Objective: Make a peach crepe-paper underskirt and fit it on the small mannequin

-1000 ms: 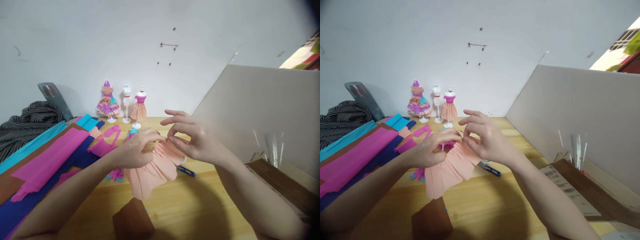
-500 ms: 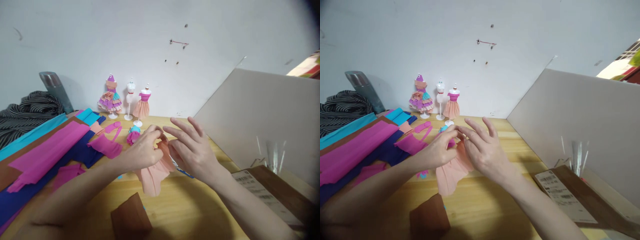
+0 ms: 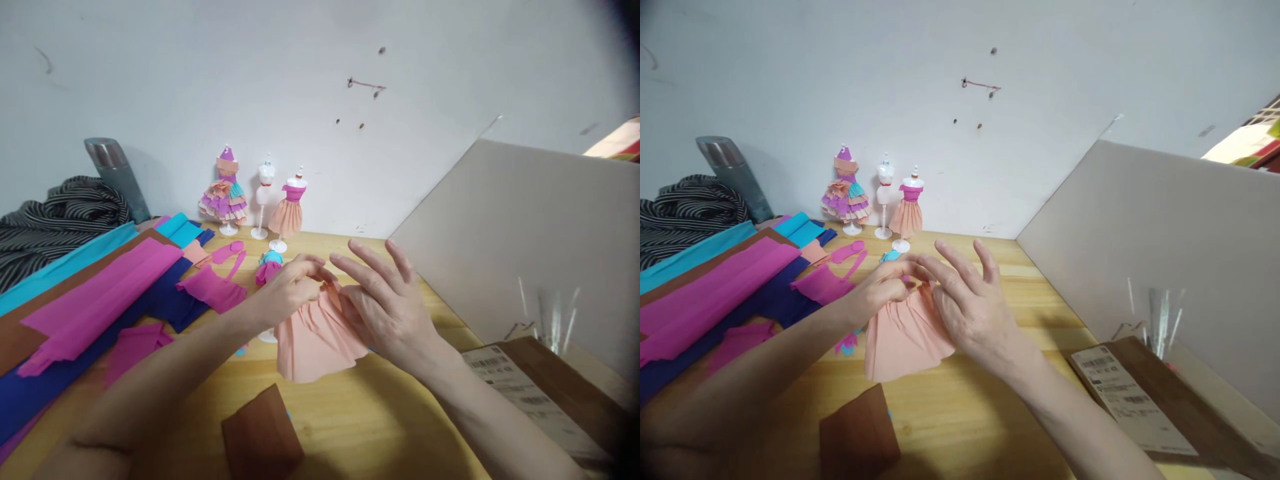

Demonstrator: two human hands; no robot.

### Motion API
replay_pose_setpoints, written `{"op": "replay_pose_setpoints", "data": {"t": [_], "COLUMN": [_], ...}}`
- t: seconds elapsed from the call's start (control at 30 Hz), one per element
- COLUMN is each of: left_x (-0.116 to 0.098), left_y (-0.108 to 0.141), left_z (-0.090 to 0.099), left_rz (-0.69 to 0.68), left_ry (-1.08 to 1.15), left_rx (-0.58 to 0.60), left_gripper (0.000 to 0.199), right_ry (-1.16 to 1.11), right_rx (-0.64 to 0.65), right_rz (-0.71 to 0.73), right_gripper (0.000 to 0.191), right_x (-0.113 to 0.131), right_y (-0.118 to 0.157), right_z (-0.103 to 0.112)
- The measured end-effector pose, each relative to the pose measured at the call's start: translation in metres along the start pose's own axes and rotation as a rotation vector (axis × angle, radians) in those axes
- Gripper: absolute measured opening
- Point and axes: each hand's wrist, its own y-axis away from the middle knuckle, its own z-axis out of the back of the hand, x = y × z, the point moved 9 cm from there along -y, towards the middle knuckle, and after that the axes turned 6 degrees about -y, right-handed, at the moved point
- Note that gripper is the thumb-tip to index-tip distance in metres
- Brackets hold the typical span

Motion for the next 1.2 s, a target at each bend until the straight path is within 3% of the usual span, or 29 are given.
{"op": "replay_pose_setpoints", "data": {"t": [0.37,0.57,0.67,0.8,0.87,0.97,1.07,1.13,1.2], "left_x": [-0.020,-0.001,0.009,0.015,0.013,0.005,-0.007,-0.009,-0.006], "left_y": [0.012,0.008,0.007,0.008,0.008,0.013,0.028,0.042,0.052], "left_z": [0.000,-0.003,-0.002,0.007,0.010,0.018,0.013,0.004,0.002], "left_rz": [-0.155,-0.039,-0.002,-0.002,-0.006,-0.044,-0.122,-0.131,-0.069], "left_ry": [-0.229,0.005,0.136,0.137,0.093,-0.055,-0.301,-0.420,-0.505], "left_rx": [0.026,0.033,0.042,0.019,0.046,0.080,0.251,0.353,0.311], "left_gripper": [0.042,0.050,0.066,0.083,0.076,0.048,0.029,0.038,0.065], "right_ry": [-0.015,-0.012,-0.014,-0.036,-0.084,-0.160,-0.209,-0.228,-0.216], "right_rx": [0.001,-0.010,-0.020,-0.016,-0.003,0.004,-0.029,-0.063,-0.073], "right_rz": [-0.019,-0.023,-0.029,-0.059,-0.094,-0.155,-0.185,-0.198,-0.227], "right_gripper": [0.019,0.018,0.018,0.019,0.019,0.018,0.016,0.015,0.015], "right_x": [-0.003,-0.006,-0.008,-0.010,-0.013,-0.020,-0.026,-0.030,-0.034], "right_y": [0.005,0.007,0.007,0.005,0.003,-0.001,-0.006,-0.009,-0.012], "right_z": [-0.001,0.001,0.003,0.006,0.009,0.022,0.043,0.057,0.066]}}
